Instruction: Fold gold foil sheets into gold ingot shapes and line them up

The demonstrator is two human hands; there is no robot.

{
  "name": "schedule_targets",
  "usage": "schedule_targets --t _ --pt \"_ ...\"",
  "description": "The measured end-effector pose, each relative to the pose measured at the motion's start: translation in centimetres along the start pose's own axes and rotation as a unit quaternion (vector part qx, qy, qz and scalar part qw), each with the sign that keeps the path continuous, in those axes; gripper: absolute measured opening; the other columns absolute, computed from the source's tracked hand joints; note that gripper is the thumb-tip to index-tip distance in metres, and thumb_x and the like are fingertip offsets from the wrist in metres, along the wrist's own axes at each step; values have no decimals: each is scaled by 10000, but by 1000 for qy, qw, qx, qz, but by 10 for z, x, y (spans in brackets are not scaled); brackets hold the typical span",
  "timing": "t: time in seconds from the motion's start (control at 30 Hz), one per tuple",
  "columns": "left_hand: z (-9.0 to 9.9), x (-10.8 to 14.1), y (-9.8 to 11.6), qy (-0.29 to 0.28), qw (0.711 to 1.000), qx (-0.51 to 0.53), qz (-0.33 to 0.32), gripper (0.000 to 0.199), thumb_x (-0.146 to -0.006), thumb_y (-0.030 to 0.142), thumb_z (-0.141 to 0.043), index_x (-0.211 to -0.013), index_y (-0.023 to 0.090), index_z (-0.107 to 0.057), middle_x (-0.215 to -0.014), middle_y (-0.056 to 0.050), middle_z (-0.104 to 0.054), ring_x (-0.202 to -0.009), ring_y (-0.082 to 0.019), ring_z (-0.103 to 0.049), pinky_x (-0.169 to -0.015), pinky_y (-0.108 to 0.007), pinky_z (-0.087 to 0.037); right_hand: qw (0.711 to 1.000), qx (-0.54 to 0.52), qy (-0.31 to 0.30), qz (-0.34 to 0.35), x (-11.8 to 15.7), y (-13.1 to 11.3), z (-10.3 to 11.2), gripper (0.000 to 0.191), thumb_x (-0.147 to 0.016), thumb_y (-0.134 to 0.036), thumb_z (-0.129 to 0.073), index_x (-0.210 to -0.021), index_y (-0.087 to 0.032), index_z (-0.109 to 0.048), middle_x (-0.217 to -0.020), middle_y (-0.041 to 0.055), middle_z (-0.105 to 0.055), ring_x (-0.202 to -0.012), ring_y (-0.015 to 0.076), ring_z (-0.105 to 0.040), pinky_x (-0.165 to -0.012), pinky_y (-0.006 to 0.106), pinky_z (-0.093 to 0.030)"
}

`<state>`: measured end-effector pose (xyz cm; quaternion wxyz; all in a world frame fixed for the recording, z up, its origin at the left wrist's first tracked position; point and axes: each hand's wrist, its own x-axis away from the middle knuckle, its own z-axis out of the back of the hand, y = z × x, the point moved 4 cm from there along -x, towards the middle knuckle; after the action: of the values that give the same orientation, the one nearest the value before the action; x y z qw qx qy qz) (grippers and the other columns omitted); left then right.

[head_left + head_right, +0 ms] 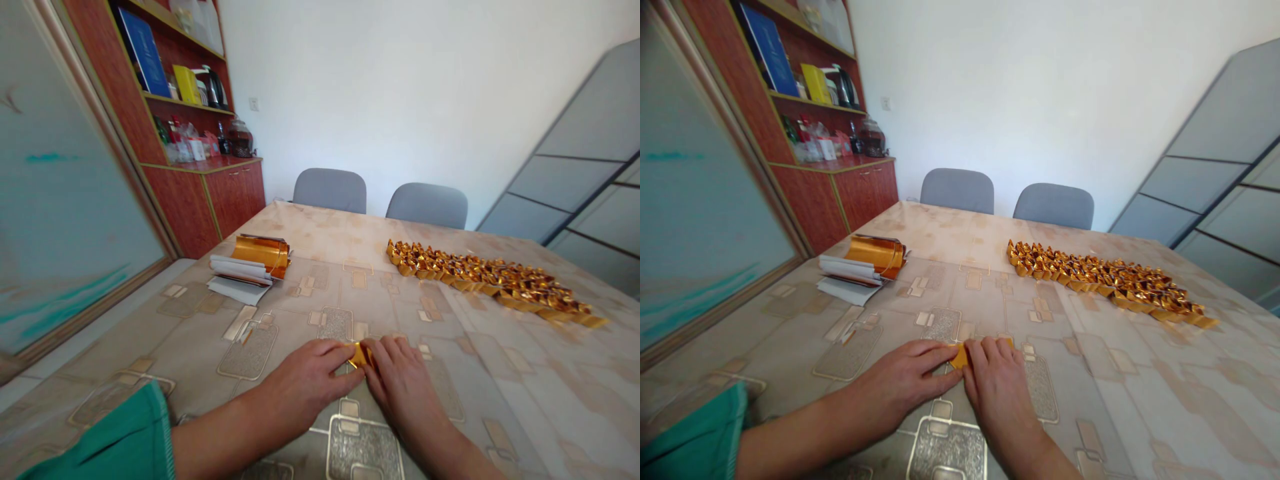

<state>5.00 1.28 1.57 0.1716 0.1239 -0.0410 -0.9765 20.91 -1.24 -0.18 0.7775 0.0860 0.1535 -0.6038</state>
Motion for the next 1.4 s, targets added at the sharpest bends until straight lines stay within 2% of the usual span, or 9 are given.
schedule_targets --t 0.3,0.47,0.63,0.7,0.8,0.9,1.03,1.2,1.4 --pt "-9 1 3 15 999 -19 36 384 -941 196 -586 -1319 246 -540 -1339 -90 -595 -1219 -252 -560 -1017 -399 -456 999 44 -20 8 -1 -2 0 296 -855 -149 -649 -1145 -208 -639 -913 69 -676 -871 286 -594 -742 390 -420" --pt "-2 -3 -3 43 999 -6 20 244 -957 225 -570 -1196 233 -620 -1226 -69 -653 -1096 -219 -617 -977 -396 -475 996 -79 -36 15 -10 5 14 227 -894 -174 -641 -1111 -240 -641 -1019 50 -651 -955 248 -582 -826 378 -431" --pt "4 -4 -13 38 999 0 29 194 -974 201 -523 -1127 221 -642 -1351 -73 -608 -1250 -240 -558 -1078 -496 -390 988 -132 -72 15 -15 8 22 66 -905 -166 -629 -947 -206 -661 -951 45 -648 -904 231 -589 -807 360 -448" --pt "5 -5 -17 47 998 29 41 173 -974 190 -511 -1079 204 -648 -1338 -69 -624 -1269 -226 -547 -1100 -484 -369 986 -143 -87 7 -14 8 20 77 -922 -160 -603 -944 -199 -666 -903 45 -649 -857 223 -597 -772 342 -460" --pt "6 -8 -21 43 995 74 45 135 -950 173 -545 -1049 189 -634 -1266 -67 -666 -1199 -198 -591 -1071 -416 -409 986 -152 -63 4 -13 7 21 179 -951 -132 -543 -1072 -194 -660 -931 60 -665 -875 221 -604 -793 343 -468" --pt "5 -10 -23 36 994 97 43 112 -926 162 -585 -1028 186 -623 -1195 -49 -687 -1110 -181 -624 -1022 -372 -443 984 -162 -40 61 -14 1 22 226 -975 -129 -505 -1127 -213 -650 -952 53 -668 -908 212 -588 -805 331 -463" --pt "5 -8 -19 75 996 31 36 84 -960 192 -564 -929 196 -642 -1090 -17 -694 -1036 -188 -614 -1024 -433 -406 983 -146 -46 104 -19 -5 16 176 -975 -132 -521 -993 -209 -678 -904 36 -666 -871 201 -580 -780 316 -453" --pt "-1 -2 -9 106 992 -60 17 164 -973 266 -560 -886 165 -656 -849 -30 -641 -840 -185 -548 -829 -343 -464 988 -92 -44 118 -23 -10 10 100 -940 -169 -607 -989 -224 -673 -892 24 -656 -851 214 -572 -749 327 -431" --pt "-2 -2 -4 107 992 -70 9 221 -997 227 -492 -877 149 -659 -831 -51 -616 -810 -196 -531 -765 -334 -465 988 -68 -55 126 -25 -13 12 67 -945 -228 -612 -990 -221 -661 -919 34 -636 -869 222 -556 -771 339 -403"
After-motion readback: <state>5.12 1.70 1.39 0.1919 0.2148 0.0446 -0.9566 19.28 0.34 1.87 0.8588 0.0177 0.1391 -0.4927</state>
